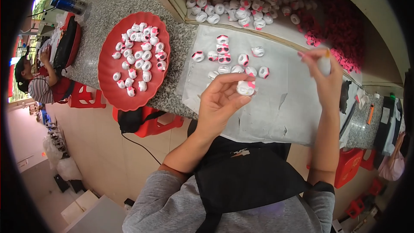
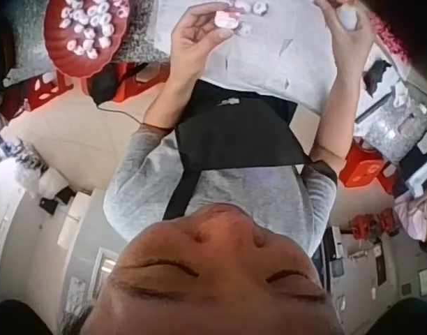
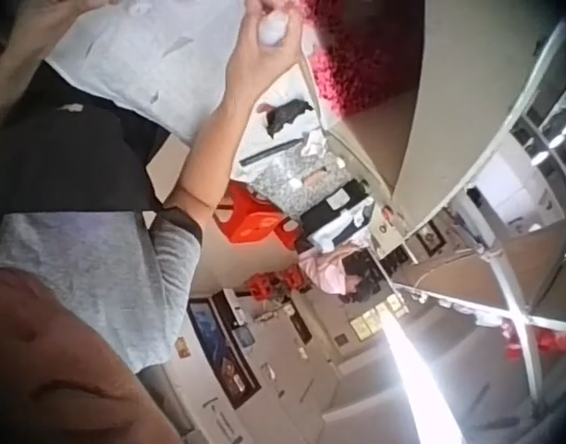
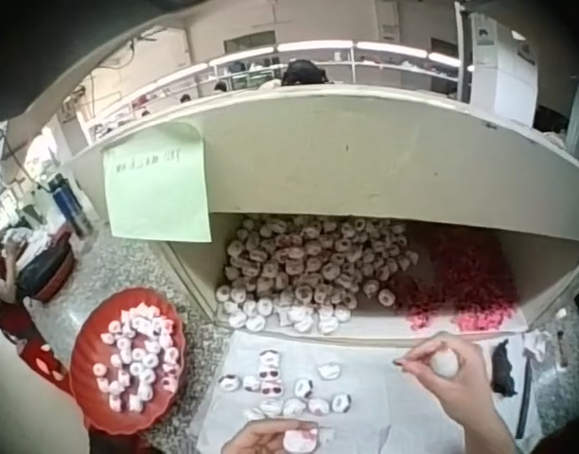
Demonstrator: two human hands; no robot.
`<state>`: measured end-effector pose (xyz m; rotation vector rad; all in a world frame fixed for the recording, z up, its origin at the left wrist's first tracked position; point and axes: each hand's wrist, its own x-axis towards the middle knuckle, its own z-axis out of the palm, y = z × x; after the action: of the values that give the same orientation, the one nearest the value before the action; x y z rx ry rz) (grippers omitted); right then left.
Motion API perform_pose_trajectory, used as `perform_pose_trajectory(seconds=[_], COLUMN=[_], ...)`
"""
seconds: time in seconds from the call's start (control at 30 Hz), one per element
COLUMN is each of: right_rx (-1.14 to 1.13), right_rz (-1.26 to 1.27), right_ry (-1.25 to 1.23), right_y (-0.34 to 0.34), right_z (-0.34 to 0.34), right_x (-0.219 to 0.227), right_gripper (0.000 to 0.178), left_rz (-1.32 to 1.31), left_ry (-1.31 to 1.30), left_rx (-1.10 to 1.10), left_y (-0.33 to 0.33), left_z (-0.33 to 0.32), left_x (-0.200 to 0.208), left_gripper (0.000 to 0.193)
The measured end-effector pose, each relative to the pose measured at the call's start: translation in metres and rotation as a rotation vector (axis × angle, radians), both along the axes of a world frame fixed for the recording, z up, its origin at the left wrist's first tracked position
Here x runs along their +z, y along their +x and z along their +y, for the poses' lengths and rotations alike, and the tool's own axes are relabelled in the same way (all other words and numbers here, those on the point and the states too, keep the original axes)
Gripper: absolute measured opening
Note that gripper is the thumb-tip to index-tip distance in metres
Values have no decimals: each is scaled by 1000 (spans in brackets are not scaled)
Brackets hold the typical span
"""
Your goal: The recorder applies glue to small toy components and assembles them at a factory workbench.
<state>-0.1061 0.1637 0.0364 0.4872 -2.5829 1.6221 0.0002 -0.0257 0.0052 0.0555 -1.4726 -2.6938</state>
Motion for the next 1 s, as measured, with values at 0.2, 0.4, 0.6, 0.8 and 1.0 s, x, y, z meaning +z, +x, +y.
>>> perform_pose_trajectory(seconds=[0.2,0.4,0.6,0.8,1.0], right_rx=[18,99,103,92,70], right_rz=[-482,-563,-519,-468,-507], right_ry=[-566,-754,-729,-671,-654], right_y=[74,89,92,92,92], right_z=[-13,-16,-14,-13,-12], right_x=[-4,-13,-15,-18,-18], right_gripper=[7,10,10,10,9], left_rz=[91,170,250,294,289], left_ry=[-241,-436,-663,-723,-648], left_rx=[-38,-42,-44,-44,-97], left_y=[5,9,9,7,6], left_z=[13,23,28,27,25], left_x=[2,2,3,6,3], left_gripper=[33,32,29,27,27])
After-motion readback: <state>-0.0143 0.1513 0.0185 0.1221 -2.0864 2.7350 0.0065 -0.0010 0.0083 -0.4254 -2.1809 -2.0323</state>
